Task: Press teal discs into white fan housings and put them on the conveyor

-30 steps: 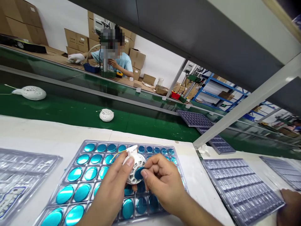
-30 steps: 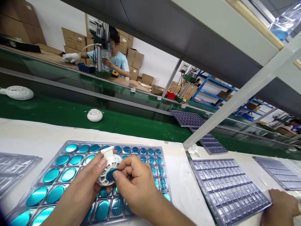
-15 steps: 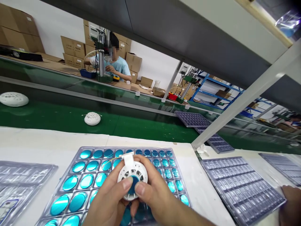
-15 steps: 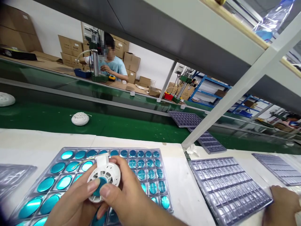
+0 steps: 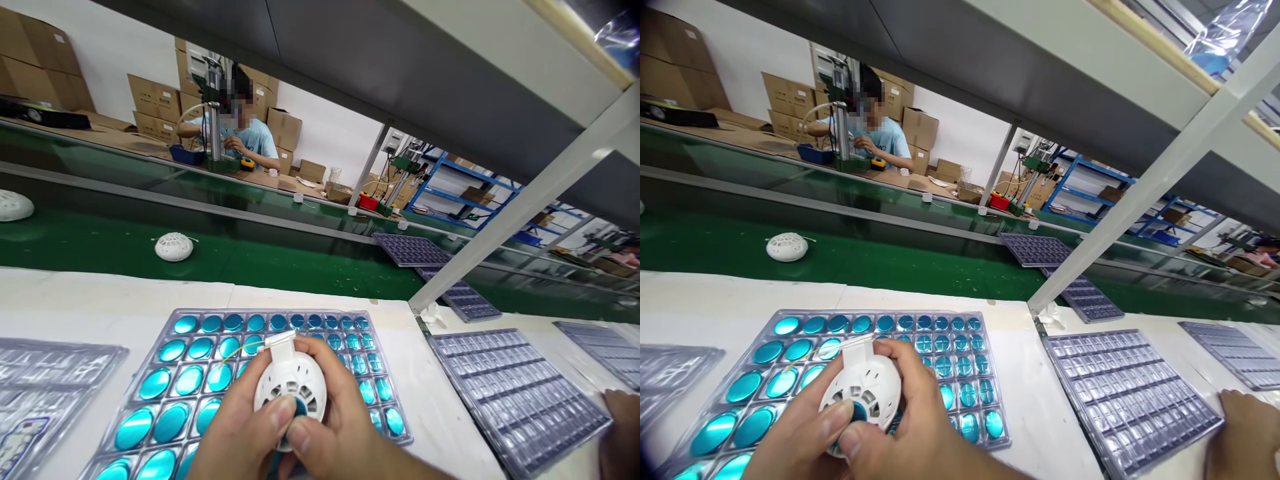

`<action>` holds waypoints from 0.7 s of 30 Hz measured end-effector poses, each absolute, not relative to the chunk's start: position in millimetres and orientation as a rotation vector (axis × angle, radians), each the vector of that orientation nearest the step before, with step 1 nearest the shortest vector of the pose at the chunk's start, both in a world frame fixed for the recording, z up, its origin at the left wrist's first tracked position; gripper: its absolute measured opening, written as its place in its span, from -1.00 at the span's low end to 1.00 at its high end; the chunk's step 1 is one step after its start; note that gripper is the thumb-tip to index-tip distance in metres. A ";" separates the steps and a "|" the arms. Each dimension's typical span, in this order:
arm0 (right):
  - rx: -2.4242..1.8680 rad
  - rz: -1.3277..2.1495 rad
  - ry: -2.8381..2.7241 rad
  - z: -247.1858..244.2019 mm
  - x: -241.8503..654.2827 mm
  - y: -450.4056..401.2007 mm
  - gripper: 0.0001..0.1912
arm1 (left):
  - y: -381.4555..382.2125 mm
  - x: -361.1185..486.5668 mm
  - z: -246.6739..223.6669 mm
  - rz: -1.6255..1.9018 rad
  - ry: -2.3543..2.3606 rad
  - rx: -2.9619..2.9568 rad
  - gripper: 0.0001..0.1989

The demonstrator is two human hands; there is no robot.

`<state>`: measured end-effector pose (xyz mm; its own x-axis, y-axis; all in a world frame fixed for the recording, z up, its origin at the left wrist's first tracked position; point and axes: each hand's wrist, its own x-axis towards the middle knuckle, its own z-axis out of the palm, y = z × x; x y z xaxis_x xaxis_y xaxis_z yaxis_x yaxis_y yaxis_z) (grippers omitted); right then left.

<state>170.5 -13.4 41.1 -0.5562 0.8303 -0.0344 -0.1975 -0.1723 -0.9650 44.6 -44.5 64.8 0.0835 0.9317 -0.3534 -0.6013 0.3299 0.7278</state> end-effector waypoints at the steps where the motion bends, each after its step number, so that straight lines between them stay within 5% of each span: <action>1: -0.748 1.828 -1.371 43.5 171.5 -12.3 -0.19 | -43.8 44.1 65.6 1.203 0.886 0.453 -0.32; 7: -0.808 1.668 -1.427 56.0 170.8 -6.3 -0.37 | -39.3 44.8 59.2 1.192 0.812 0.356 -0.32; 21: -0.512 2.012 -1.324 51.1 176.0 5.3 -0.32 | -36.3 41.5 49.6 1.174 0.897 0.670 -0.13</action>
<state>176.0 5.3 51.1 -0.7012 0.7121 0.0353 -0.3142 -0.2643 -0.9118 41.5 -36.3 49.6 0.1281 0.9628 -0.2380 -0.4826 0.2701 0.8332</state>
